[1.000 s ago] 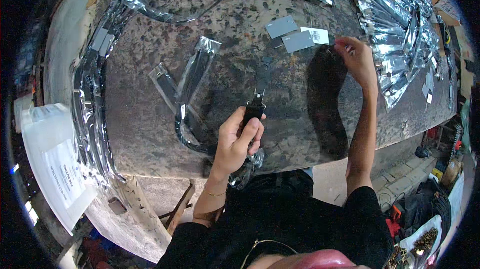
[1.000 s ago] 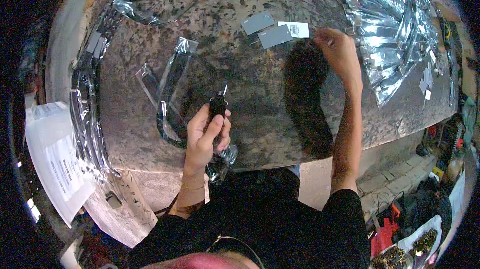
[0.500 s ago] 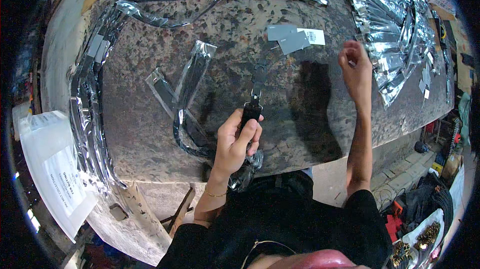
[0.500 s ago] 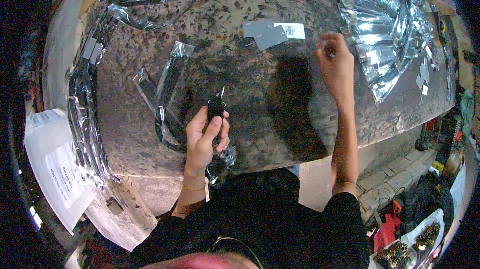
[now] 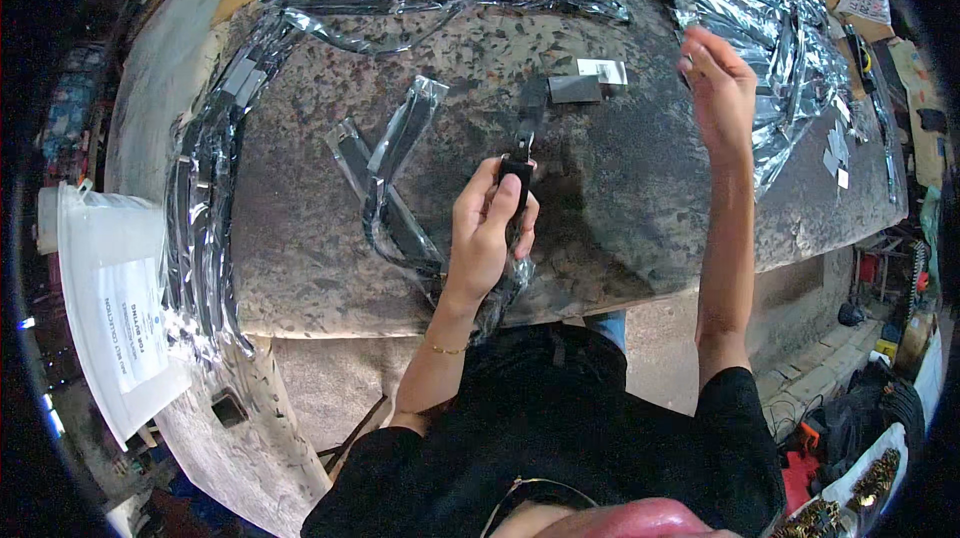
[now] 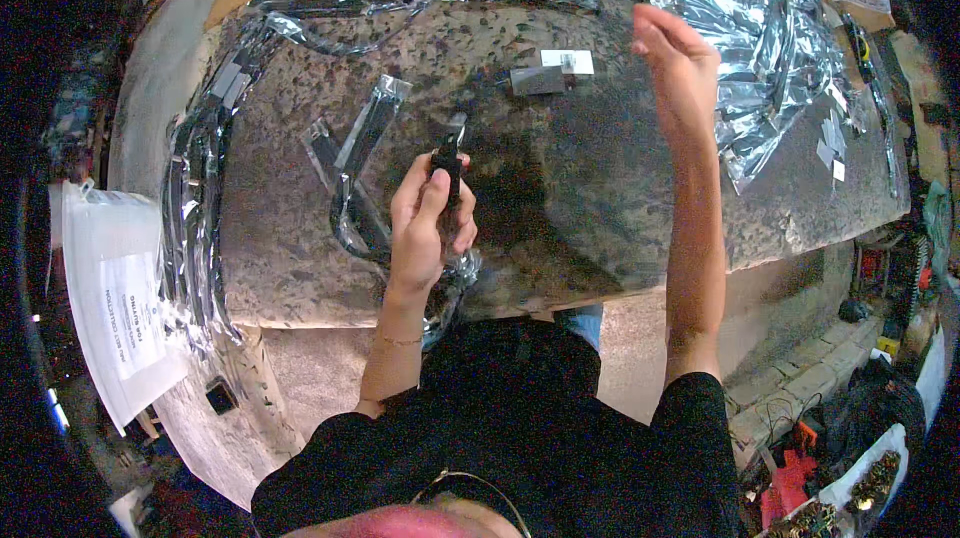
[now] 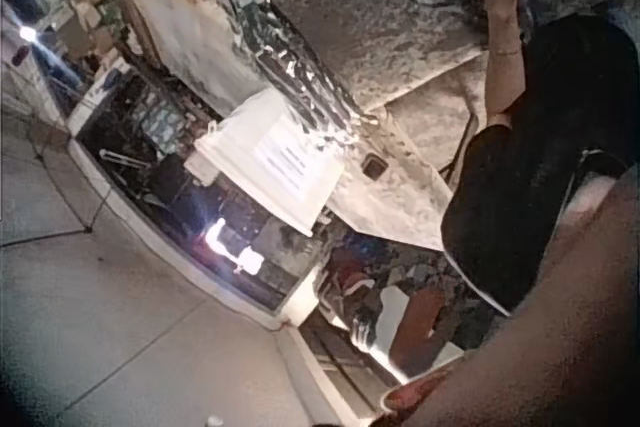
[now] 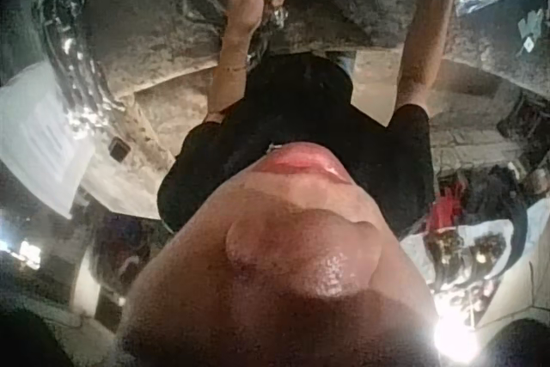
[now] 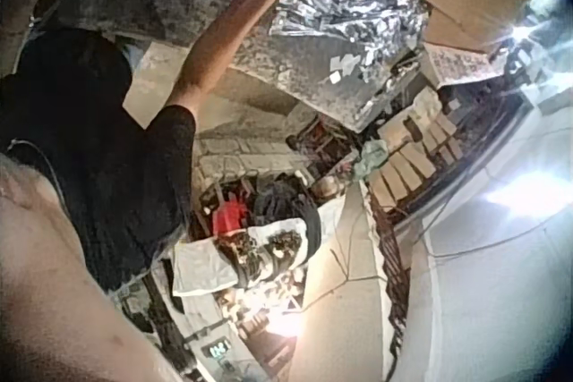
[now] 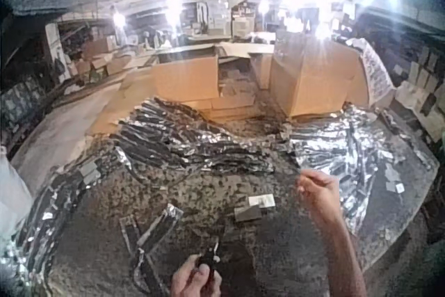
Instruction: Inspecting and wrapping long plastic/foil straps with small grey adhesive or label pieces.
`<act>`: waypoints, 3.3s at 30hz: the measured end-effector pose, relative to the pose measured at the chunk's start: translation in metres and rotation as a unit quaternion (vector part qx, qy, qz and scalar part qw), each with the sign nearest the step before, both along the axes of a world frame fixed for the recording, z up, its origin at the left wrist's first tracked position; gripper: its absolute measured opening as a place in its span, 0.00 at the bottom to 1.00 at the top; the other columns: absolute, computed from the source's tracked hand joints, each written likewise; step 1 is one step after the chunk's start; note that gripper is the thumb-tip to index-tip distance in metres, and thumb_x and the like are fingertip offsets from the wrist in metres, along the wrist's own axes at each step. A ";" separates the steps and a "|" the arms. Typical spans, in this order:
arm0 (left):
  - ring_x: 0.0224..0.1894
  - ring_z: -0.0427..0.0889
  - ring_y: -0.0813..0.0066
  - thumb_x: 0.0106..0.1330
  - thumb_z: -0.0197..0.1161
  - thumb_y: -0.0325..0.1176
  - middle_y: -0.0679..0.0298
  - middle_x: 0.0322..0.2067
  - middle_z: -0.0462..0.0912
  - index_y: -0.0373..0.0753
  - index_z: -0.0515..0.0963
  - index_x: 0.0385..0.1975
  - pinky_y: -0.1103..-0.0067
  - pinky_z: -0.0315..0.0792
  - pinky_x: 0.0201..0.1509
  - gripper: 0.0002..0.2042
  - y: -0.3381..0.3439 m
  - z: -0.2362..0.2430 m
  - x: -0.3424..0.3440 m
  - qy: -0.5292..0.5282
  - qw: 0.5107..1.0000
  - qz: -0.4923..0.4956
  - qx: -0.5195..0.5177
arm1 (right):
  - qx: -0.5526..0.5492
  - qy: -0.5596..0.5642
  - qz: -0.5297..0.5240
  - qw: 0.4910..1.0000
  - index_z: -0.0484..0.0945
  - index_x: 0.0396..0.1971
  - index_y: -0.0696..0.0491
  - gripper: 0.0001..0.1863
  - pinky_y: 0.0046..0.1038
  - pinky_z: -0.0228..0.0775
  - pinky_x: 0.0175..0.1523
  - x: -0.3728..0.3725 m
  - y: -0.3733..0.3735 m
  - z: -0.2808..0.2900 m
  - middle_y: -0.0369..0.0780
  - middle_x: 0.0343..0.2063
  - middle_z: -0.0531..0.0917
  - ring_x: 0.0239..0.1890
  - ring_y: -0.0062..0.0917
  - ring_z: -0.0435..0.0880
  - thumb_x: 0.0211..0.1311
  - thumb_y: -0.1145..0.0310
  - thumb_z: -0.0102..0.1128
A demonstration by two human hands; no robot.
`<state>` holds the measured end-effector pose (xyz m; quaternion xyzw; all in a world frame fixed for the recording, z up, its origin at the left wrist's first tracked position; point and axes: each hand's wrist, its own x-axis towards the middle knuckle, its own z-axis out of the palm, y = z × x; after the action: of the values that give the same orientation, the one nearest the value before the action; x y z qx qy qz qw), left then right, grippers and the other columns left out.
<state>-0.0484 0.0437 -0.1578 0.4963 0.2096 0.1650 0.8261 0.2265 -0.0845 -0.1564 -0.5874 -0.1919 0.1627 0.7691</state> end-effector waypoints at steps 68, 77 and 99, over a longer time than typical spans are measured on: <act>0.17 0.66 0.89 0.73 0.49 0.34 0.67 0.23 0.76 0.39 0.70 0.46 0.90 0.59 0.18 0.09 -0.058 -0.010 -0.021 -0.095 0.975 -0.075 0.188 | -0.087 0.159 0.241 0.953 0.78 0.34 0.59 0.07 0.19 0.71 0.38 -0.181 -0.065 0.031 0.35 0.28 0.81 0.32 0.16 0.79 0.55 0.75 0.63; 0.17 0.66 0.89 0.72 0.50 0.32 0.68 0.22 0.76 0.39 0.69 0.46 0.89 0.59 0.18 0.08 -0.068 -0.009 -0.018 -0.046 0.979 -0.053 0.192 | -0.066 0.135 0.158 0.976 0.77 0.42 0.60 0.13 0.19 0.70 0.37 -0.193 -0.057 0.021 0.34 0.26 0.80 0.29 0.15 0.77 0.55 0.78 0.60; 0.15 0.62 0.88 0.70 0.51 0.30 0.70 0.18 0.70 0.41 0.66 0.45 0.88 0.54 0.16 0.07 -0.057 -0.011 -0.025 -0.027 0.978 -0.184 0.093 | 0.049 0.336 0.117 0.933 0.73 0.39 0.59 0.10 0.28 0.73 0.46 -0.172 -0.073 0.005 0.38 0.35 0.78 0.38 0.24 0.78 0.68 0.67 0.48</act>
<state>-0.0730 -0.0136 -0.1684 0.5961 0.0760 0.0421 0.7982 0.0543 -0.1577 -0.1515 -0.4330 0.0027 0.4297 0.7924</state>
